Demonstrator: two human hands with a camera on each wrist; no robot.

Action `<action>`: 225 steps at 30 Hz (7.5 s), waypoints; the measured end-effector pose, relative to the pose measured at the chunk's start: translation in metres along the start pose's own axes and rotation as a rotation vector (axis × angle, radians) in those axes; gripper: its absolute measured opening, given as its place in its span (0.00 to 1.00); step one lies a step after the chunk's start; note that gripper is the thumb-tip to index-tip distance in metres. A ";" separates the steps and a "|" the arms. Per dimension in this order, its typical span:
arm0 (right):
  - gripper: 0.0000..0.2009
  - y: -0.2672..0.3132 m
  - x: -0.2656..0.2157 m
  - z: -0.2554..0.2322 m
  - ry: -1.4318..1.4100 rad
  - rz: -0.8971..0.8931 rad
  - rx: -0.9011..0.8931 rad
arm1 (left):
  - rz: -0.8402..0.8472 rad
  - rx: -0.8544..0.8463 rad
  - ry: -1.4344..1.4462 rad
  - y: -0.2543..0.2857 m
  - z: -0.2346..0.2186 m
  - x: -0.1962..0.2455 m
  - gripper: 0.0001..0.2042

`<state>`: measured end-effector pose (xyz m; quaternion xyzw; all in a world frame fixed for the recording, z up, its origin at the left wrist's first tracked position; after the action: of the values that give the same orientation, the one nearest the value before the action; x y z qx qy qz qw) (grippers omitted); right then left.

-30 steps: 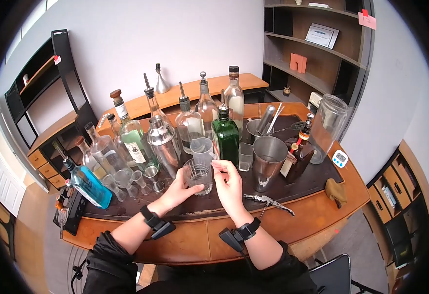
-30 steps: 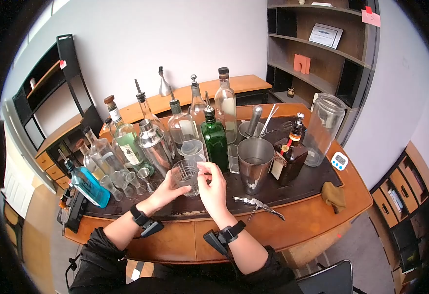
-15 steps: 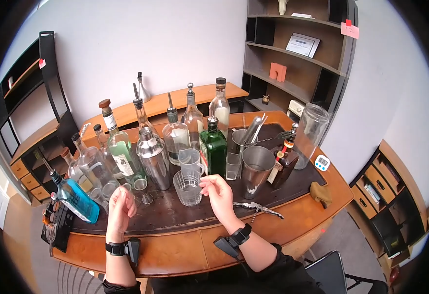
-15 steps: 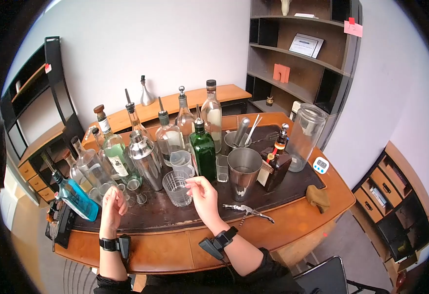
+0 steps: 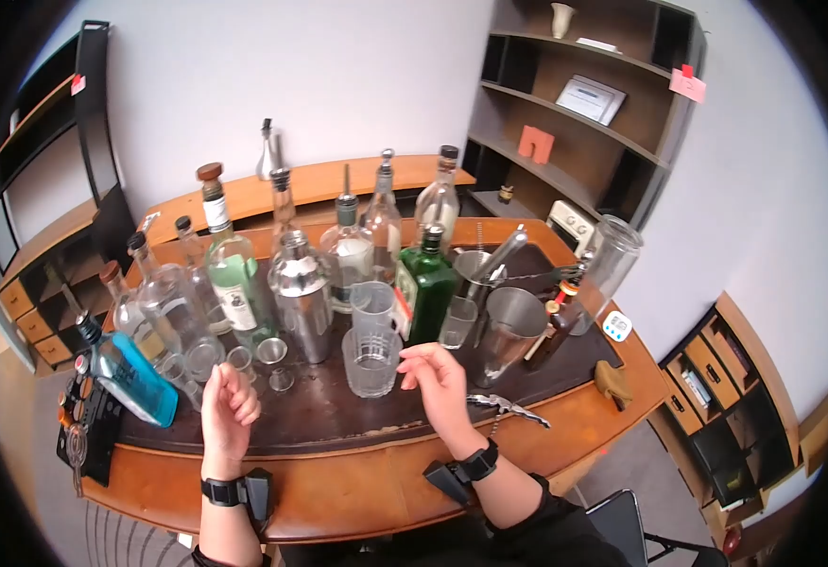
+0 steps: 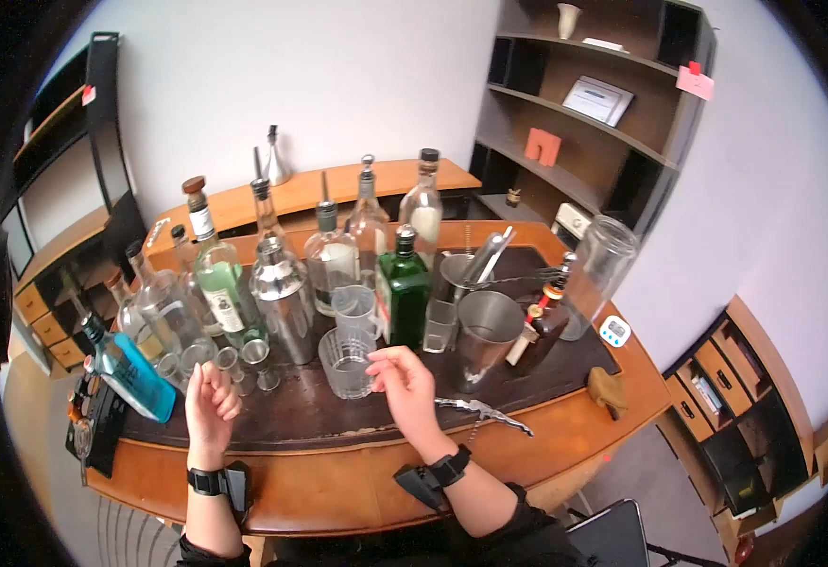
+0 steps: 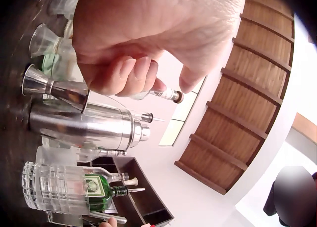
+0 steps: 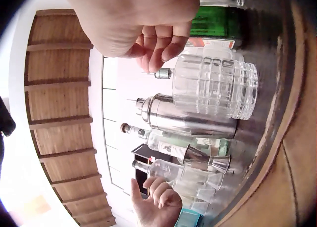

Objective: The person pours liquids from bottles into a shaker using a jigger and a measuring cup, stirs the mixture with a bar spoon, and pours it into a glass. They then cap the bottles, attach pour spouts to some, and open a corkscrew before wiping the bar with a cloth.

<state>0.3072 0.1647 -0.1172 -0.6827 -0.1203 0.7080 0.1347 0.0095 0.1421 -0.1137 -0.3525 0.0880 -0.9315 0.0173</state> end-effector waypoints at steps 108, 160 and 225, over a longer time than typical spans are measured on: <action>0.06 -0.025 -0.009 -0.020 0.284 -0.103 0.080 | 0.402 0.156 -0.191 -0.004 -0.013 0.008 0.14; 0.06 -0.021 -0.010 -0.019 0.307 -0.244 0.084 | 0.204 -0.137 -0.964 0.106 0.118 0.039 0.44; 0.07 0.009 -0.250 0.101 0.778 -1.047 -0.419 | 0.586 -0.169 -1.048 0.114 0.122 0.008 0.38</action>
<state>0.2138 0.0685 0.1170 -0.7509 -0.5120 0.2144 0.3577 0.0807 0.0109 -0.0390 -0.7254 0.2351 -0.5802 0.2862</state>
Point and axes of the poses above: each hand's wrist, its own y-axis away from the middle knuckle, its own z-axis out of the palm, x = y × z, the point moved 3 cm from there along -y, towards the middle knuckle, and after that the axes turned 7 degrees about y, right-handed, at the moved point
